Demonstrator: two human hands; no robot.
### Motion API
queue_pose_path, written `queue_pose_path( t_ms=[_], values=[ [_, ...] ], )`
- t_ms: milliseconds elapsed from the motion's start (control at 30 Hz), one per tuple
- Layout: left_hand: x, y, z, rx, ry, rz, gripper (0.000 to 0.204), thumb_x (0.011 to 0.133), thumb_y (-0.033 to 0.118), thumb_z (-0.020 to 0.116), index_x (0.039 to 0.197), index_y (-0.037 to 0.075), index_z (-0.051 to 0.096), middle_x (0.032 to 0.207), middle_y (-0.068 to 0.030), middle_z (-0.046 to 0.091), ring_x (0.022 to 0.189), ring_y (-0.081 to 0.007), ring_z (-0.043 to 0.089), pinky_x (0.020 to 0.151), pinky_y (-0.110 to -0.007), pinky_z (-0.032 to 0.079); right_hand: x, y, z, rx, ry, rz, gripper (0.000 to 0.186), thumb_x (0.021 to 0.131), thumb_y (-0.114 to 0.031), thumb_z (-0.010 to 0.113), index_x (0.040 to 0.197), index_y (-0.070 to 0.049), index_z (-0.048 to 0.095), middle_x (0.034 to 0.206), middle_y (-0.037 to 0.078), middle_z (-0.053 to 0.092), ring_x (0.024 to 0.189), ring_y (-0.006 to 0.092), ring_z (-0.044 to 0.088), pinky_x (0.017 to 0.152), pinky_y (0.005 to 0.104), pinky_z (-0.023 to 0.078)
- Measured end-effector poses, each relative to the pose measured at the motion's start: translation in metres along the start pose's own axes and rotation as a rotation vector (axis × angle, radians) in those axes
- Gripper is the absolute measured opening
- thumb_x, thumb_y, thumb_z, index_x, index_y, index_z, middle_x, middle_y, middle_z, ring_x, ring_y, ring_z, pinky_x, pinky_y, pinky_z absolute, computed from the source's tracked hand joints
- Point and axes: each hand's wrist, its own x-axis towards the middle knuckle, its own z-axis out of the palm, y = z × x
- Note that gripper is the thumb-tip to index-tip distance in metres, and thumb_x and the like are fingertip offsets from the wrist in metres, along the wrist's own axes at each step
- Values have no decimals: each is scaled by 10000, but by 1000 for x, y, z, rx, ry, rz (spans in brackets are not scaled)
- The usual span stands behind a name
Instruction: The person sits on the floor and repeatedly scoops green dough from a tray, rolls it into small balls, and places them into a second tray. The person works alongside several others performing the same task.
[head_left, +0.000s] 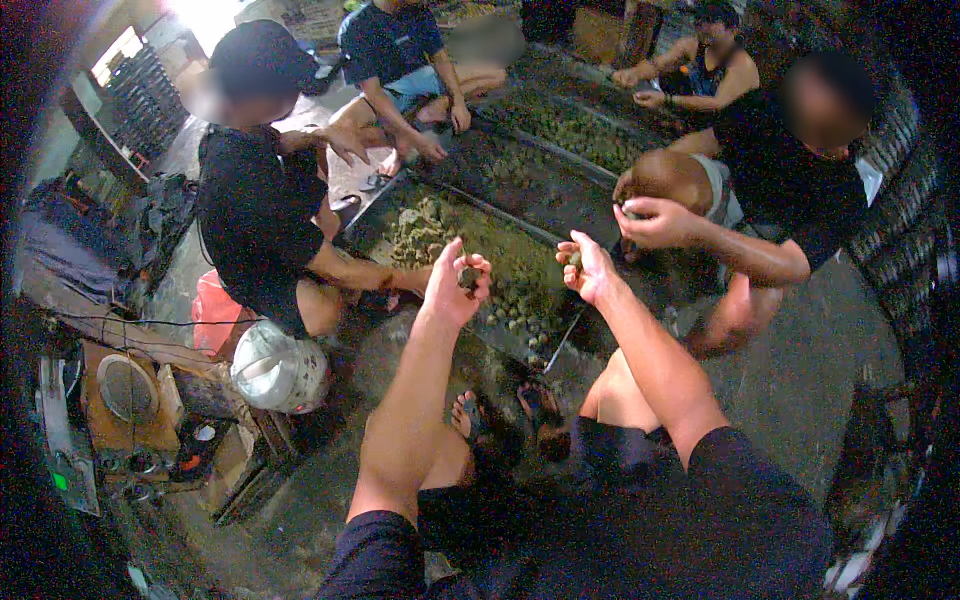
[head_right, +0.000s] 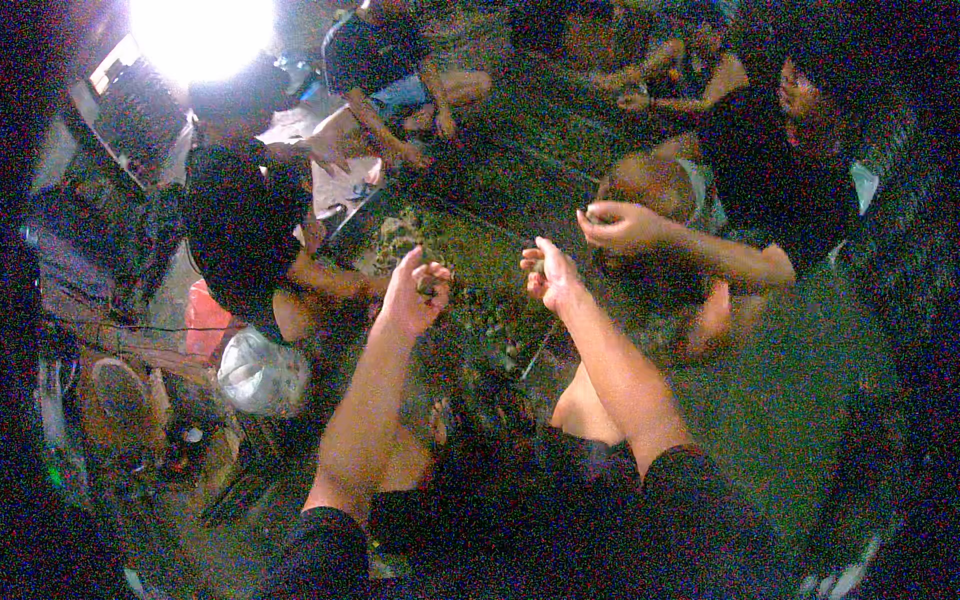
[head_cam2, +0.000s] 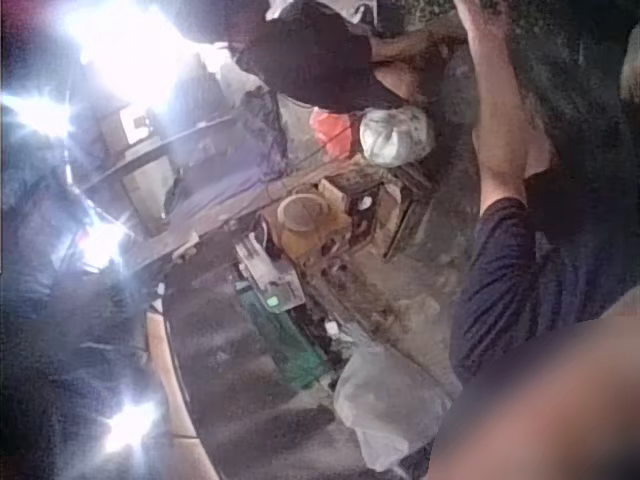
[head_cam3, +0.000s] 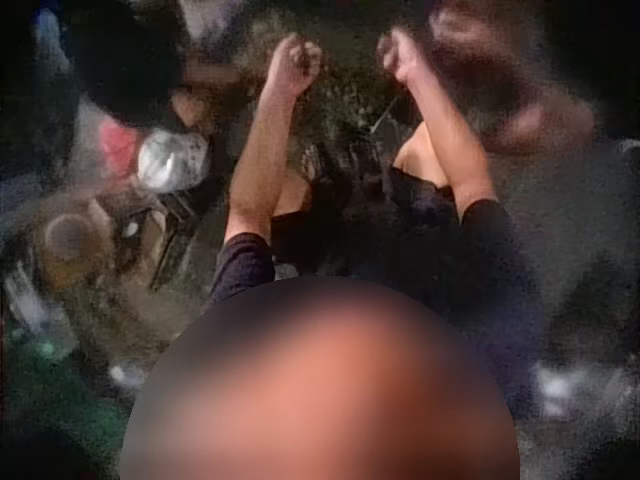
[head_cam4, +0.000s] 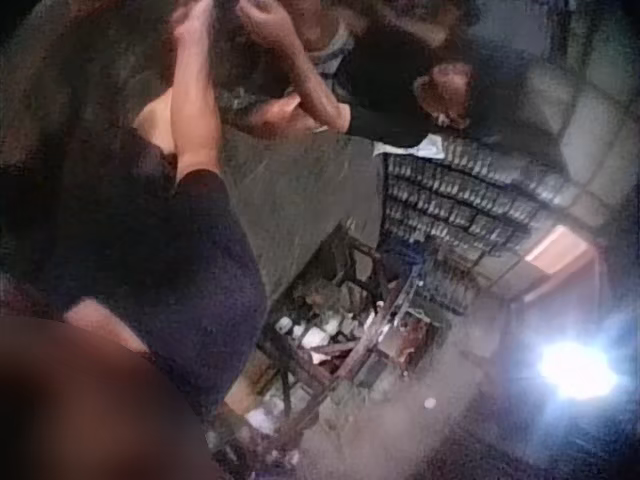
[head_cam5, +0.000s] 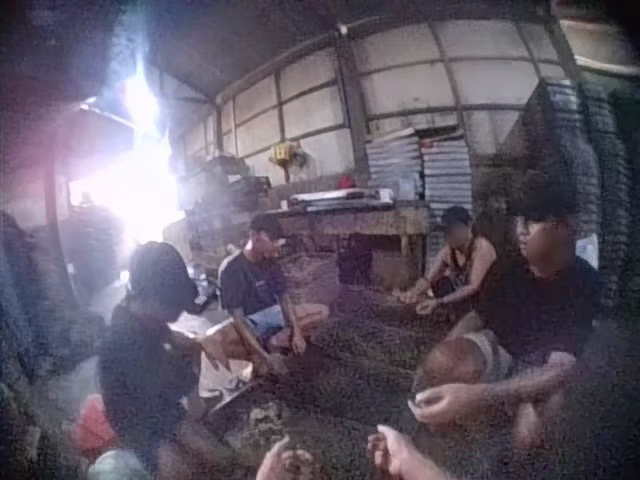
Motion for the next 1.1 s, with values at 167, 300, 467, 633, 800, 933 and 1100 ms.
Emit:
queue_pose_path(
  t_ms=[167,300,467,633,800,933,1100],
  values=[
    [0,-8,-2,42,-126,145,563,919,606,495,583,162,409,507,22,412,401,-114,361,358,-270,247,-10,13,8,-172,-131,-28,461,932,-468,537,615,-143,454,540,15,465,390,97,334,330,250,218],
    [9,-10,-1,203,-72,133,518,961,536,475,703,91,535,646,-38,511,459,-133,373,392,-296,257,2,27,5,-299,-104,-137,390,938,-422,542,682,-129,518,582,18,514,428,100,405,355,261,316],
    [13,-21,1,342,166,112,298,965,361,536,1014,68,568,769,-75,569,498,-120,404,407,-263,271,5,39,16,-385,-136,-68,304,933,-397,559,928,-95,592,782,48,624,569,107,562,490,274,498],
    [8,-16,5,179,197,89,409,922,476,583,755,111,507,566,-14,485,388,-105,322,372,-249,198,9,45,19,-504,-155,8,405,904,-451,587,703,-100,590,600,16,557,435,98,433,377,256,341],
    [-3,-11,16,598,266,164,575,884,597,571,599,104,488,475,20,381,367,-95,319,357,-260,230,6,64,26,-842,-275,14,384,880,-364,643,613,-96,578,557,29,545,377,106,357,355,279,268],
    [8,-22,15,845,115,109,491,868,512,630,847,22,650,600,1,466,467,-98,418,404,-266,345,47,54,5,-354,-328,-133,189,870,-224,624,781,-57,615,653,84,617,547,161,591,469,313,487],
    [17,-28,-14,769,-29,66,403,831,231,704,1122,-34,616,761,-42,578,562,-117,509,479,-292,460,41,11,-7,-97,144,-285,199,868,-208,593,991,-53,604,768,96,653,632,218,644,560,371,555]
  ],
)
